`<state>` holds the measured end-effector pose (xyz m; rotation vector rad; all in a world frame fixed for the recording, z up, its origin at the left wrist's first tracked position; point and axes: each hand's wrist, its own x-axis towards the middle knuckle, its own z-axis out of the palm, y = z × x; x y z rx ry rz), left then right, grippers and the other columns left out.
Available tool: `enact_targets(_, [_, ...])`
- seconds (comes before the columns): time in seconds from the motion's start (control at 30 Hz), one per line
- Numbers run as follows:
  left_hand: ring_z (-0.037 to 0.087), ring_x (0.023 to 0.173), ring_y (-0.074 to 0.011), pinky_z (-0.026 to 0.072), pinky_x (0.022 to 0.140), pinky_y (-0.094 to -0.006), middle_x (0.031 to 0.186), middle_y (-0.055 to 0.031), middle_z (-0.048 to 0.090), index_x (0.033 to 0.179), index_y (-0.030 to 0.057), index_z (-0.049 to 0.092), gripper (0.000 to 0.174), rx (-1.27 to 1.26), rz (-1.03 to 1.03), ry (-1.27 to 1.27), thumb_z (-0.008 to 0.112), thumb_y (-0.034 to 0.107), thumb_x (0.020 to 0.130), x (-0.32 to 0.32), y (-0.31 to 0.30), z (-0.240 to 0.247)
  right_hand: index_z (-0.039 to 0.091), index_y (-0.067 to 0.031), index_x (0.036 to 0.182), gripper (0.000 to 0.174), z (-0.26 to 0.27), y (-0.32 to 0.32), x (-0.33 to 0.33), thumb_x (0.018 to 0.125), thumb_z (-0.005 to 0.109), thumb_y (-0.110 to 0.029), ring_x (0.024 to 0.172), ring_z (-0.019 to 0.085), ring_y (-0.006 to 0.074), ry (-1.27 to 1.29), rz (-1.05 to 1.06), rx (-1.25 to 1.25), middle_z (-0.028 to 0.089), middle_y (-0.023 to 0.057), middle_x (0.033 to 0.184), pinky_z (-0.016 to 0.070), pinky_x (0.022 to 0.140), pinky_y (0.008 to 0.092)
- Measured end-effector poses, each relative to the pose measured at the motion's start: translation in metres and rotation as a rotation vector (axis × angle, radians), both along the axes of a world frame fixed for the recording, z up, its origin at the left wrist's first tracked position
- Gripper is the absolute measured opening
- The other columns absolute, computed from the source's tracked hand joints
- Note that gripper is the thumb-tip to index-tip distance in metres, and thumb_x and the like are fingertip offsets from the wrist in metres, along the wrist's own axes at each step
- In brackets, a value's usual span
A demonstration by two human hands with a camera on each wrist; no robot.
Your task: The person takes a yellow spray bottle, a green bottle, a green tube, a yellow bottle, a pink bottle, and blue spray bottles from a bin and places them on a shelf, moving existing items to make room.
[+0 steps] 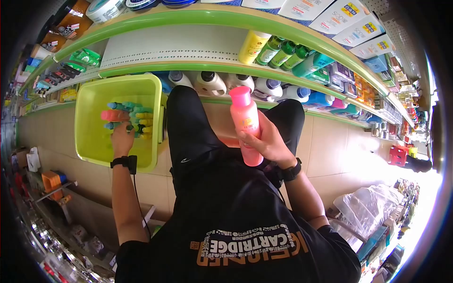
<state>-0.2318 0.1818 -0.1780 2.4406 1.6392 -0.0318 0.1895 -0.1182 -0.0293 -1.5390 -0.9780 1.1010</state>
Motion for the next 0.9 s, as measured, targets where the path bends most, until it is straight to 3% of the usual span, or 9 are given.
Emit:
enact_targets(0.27, [0.07,0.105,-0.0346,0.051,0.09,-0.0514,0.109,-0.0105,0.075,0.113,0.0124,0.072,0.028,0.15,-0.091,-0.025,0.081,0.024,0.089,-0.017,-0.008,0.031,0.056,0.0017,0.133,0.056,-0.007,-0.006,0.008,0.097,0.08,-0.033,0.097,0.063,0.0149,0.113,-0.04,-0.034,0.067,0.0075,0.108,0.0544,0.089,0.0333])
enact_targets(0.37, [0.07,0.1,-0.0352,0.0528,0.085,-0.0481,0.105,-0.0134,0.073,0.111,0.0081,0.07,0.022,0.181,-0.07,-0.087,0.077,0.02,0.093,-0.018,-0.02,0.088,0.056,0.0014,0.134,0.056,-0.007,-0.005,0.008,0.098,0.08,-0.033,0.098,0.062,0.0141,0.194,-0.06,-0.051,0.065,0.0055,0.11,0.0539,0.089,0.0326])
enact_targets(0.43, [0.069,0.096,-0.0369,0.0543,0.083,-0.0436,0.103,-0.0173,0.07,0.11,0.0036,0.068,0.019,0.228,-0.044,-0.362,0.073,0.017,0.099,-0.014,-0.031,0.125,0.055,0.0008,0.136,0.053,-0.016,-0.005,0.008,0.098,0.079,-0.029,0.098,0.062,0.0124,0.155,-0.069,-0.062,0.065,0.0047,0.11,0.0538,0.089,0.0324])
enact_targets(0.47, [0.069,0.092,-0.03,0.0553,0.081,-0.04,0.106,-0.0178,0.071,0.109,-0.0015,0.065,0.02,0.221,-0.001,-0.403,0.067,0.018,0.105,-0.016,-0.033,0.136,0.055,0.0009,0.136,0.054,-0.017,-0.004,0.009,0.098,0.079,-0.028,0.098,0.062,0.0123,0.167,-0.054,-0.069,0.066,0.0049,0.11,0.0535,0.09,0.0324])
enact_targets(0.5, [0.069,0.092,-0.03,0.0553,0.081,-0.04,0.106,-0.0178,0.071,0.109,-0.0015,0.065,0.02,0.235,0.016,-0.386,0.067,0.018,0.105,-0.02,-0.033,0.144,0.055,0.0011,0.137,0.054,-0.016,-0.003,0.009,0.098,0.079,-0.028,0.099,0.062,0.0122,0.174,-0.043,-0.077,0.066,0.005,0.11,0.0532,0.091,0.0324])
enact_targets(0.6, [0.07,0.102,-0.0183,0.0632,0.09,-0.0363,0.121,-0.0135,0.07,0.114,-0.0028,0.059,0.031,0.043,0.215,-0.808,0.051,0.027,0.115,-0.013,-0.035,0.168,0.055,0.001,0.137,0.054,-0.014,-0.001,0.005,0.099,0.078,-0.029,0.1,0.061,0.0127,0.209,-0.027,-0.068,0.066,0.0053,0.11,0.0527,0.092,0.0328])
enact_targets(0.63, [0.07,0.102,-0.0183,0.0632,0.09,-0.0363,0.121,-0.0135,0.07,0.114,-0.0028,0.059,0.031,0.052,0.212,-0.805,0.051,0.027,0.115,-0.01,-0.036,0.172,0.055,0.0009,0.137,0.054,-0.015,-0.001,0.004,0.099,0.078,-0.029,0.1,0.061,0.0127,0.191,-0.035,-0.058,0.066,0.0053,0.11,0.0528,0.092,0.033])
enact_targets(0.73, [0.071,0.095,-0.0175,0.064,0.085,-0.035,0.117,-0.0158,0.069,0.108,-0.0019,0.058,0.034,0.051,0.283,-0.917,0.051,0.031,0.115,0.001,-0.034,0.182,0.055,0.0009,0.139,0.055,-0.01,-0.002,0.003,0.099,0.078,-0.029,0.101,0.061,0.0128,0.179,-0.036,-0.035,0.065,0.0054,0.112,0.0524,0.092,0.0328])
enact_targets(0.9, [0.066,0.066,-0.0157,0.0575,0.061,-0.0302,0.082,-0.0055,0.059,0.098,0.0041,0.054,0.037,0.066,0.409,-1.033,0.056,0.038,0.113,0.037,-0.034,0.185,0.054,0.0011,0.139,0.055,-0.014,-0.018,0.007,0.099,0.078,-0.029,0.101,0.06,0.0126,0.184,-0.073,-0.045,0.065,0.0049,0.112,0.0521,0.092,0.0322])
